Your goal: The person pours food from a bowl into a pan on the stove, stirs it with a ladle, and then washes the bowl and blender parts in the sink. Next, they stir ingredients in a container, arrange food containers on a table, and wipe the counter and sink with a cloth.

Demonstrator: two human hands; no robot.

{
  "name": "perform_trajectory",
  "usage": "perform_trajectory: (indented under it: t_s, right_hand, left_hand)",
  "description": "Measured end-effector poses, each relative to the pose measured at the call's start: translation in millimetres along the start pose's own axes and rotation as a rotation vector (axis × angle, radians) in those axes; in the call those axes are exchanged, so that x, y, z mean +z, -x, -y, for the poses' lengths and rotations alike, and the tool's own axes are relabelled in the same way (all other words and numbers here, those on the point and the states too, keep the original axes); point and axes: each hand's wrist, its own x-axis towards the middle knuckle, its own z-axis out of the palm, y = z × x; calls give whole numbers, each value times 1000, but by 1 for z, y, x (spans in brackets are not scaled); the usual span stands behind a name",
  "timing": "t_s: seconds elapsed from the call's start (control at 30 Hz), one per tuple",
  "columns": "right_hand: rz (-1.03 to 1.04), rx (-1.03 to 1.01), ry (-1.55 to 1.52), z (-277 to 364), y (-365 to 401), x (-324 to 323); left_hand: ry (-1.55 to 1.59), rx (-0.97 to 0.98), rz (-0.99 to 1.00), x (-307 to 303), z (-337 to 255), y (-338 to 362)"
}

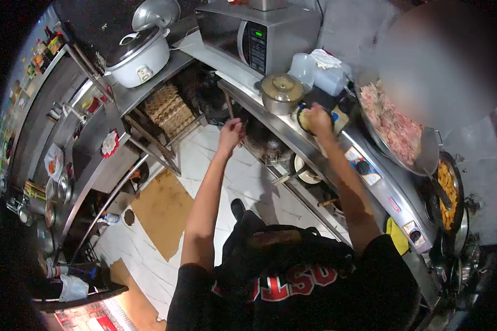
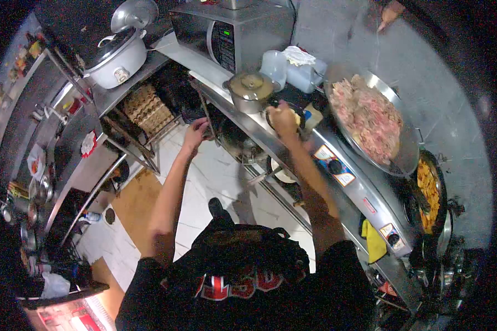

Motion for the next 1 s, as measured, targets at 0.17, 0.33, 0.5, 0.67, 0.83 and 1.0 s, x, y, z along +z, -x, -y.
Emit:
perform_trajectory:
  t_s: [0.17, 0.33, 0.5, 0.67, 0.83, 1.0]
  right_hand:
    - [-21, 347, -164, -77, -96, 43]
    - [192, 626, -656, -18, -120, 27]
    - [408, 600, -293, -48, -150, 50]
    - [456, 684, -615, -86, -154, 57]
    - [473, 704, -570, -77, -144, 56]
    - [477, 417, -557, -67, -117, 87]
  left_hand:
    - [-32, -113, 137, 29, -25, -89]
    - [-1106, 514, 387, 49, 18, -177]
    - [43, -88, 278, 72, 35, -189]
    - [311, -157, 318, 80, 35, -196]
    - [301, -94, 348, 53, -7, -164]
    - [-52, 241, 176, -13, -3, -135]
